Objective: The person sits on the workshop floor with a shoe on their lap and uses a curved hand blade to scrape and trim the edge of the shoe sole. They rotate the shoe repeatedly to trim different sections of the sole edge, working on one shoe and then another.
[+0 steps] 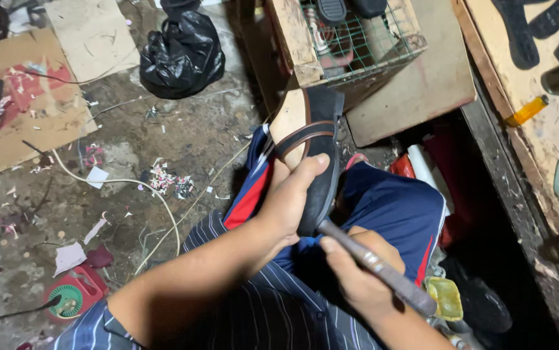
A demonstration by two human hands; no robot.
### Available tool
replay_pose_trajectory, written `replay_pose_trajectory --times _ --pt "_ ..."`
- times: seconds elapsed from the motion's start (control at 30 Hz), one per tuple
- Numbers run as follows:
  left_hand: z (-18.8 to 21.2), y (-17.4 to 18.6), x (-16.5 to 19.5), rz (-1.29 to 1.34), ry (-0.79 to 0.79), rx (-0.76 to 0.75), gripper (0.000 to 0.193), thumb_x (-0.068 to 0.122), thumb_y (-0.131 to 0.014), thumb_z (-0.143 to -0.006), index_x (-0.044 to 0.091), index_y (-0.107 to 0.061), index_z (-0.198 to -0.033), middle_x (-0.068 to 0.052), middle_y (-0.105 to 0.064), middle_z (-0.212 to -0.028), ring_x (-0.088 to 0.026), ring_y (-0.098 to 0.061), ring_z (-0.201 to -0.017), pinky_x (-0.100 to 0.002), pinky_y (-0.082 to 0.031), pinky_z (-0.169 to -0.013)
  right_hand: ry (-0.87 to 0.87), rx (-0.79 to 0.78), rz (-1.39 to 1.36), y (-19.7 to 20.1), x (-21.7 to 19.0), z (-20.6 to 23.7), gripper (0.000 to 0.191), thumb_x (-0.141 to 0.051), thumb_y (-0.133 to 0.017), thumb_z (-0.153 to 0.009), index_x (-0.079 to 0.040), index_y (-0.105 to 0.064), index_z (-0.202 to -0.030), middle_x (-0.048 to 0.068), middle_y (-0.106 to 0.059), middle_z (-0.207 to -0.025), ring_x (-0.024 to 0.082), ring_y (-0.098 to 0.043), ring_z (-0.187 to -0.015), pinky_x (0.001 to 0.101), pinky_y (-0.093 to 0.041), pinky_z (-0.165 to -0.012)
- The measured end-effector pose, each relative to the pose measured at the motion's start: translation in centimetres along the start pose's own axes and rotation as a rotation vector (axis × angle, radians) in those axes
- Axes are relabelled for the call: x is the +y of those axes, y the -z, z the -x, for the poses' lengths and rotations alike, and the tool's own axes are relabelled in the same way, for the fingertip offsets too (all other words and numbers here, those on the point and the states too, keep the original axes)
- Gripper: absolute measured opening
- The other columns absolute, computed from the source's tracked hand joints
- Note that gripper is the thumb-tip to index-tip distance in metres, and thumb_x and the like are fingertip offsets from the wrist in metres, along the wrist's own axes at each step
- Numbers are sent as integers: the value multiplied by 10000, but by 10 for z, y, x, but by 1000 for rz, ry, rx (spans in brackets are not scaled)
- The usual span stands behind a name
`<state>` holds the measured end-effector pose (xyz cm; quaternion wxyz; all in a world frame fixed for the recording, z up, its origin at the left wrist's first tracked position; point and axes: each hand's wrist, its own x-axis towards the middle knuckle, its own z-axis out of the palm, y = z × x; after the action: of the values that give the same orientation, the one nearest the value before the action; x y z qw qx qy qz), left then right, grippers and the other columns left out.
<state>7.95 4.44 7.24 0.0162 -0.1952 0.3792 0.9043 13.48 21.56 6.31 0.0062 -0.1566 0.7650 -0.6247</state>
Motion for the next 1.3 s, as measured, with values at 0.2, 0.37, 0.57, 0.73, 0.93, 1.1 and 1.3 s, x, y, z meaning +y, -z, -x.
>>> replay_pose_trajectory --times 0.2,0.37,0.57,0.73,0.93,1.1,1.3 --pt "1 9 -6 16 6 -87 452 190 -633 -903 55 -489 -1309 -88 -632 -932 -160 -629 -690 -308 -535 -567 50 -219 256 16 -18 -23 158 -123 -838 -805 -49 -705 -764 8 -654 -683 98 -578 -576 280 -454 -514" --pt "8 9 -10 33 2 -47 530 180 -618 -892 95 -430 -1380 -100 -619 -1001 -176 -627 -738 -327 -548 -617 -168 -55 219 17 -13 -32 237 -162 -856 -778 -45 -667 -697 16 -628 -632 89 -529 -540 282 -429 -488" --pt "3 24 -17 21 -30 -140 557 149 -612 -917 70 -415 -1431 -96 -607 -1106 -169 -619 -918 -321 -542 -775 -251 -77 13 27 0 -36 189 -161 -810 -827 -47 -689 -736 -6 -613 -621 62 -512 -549 265 -432 -512" --pt "4 20 -27 -97 -185 -136 564 71 -622 -944 51 -372 -1450 -82 -561 -1214 -143 -581 -1056 -313 -527 -913 -379 23 148 26 19 -22 175 -115 -825 -840 -5 -690 -816 75 -625 -702 123 -533 -627 275 -442 -560" --pt "12 7 -33 -187 -256 -438 665 63 -647 -987 53 -261 -1528 -83 -552 -1328 -157 -568 -1219 -346 -484 -1087 -364 -52 -232 41 29 -8 797 -272 -889 -699 -69 -487 -1356 93 -567 -1289 193 -532 -1222 350 -437 -1032" --pt "-26 8 -7 313 133 -296 580 235 -612 -933 -45 -455 -1417 -168 -654 -1304 -266 -677 -1153 -413 -540 -1037 -290 -81 93 111 -3 -13 818 -400 -909 -602 -40 -546 -1239 72 -585 -1161 188 -542 -1106 360 -438 -962" --pt "-106 30 -13 -452 -81 -516 481 211 -696 -969 19 -543 -1383 -76 -697 -1091 -131 -634 -999 -288 -513 -911 -343 -227 364 146 24 -11 518 -259 -895 -721 -9 -575 -1043 66 -617 -1018 153 -567 -916 298 -499 -785"
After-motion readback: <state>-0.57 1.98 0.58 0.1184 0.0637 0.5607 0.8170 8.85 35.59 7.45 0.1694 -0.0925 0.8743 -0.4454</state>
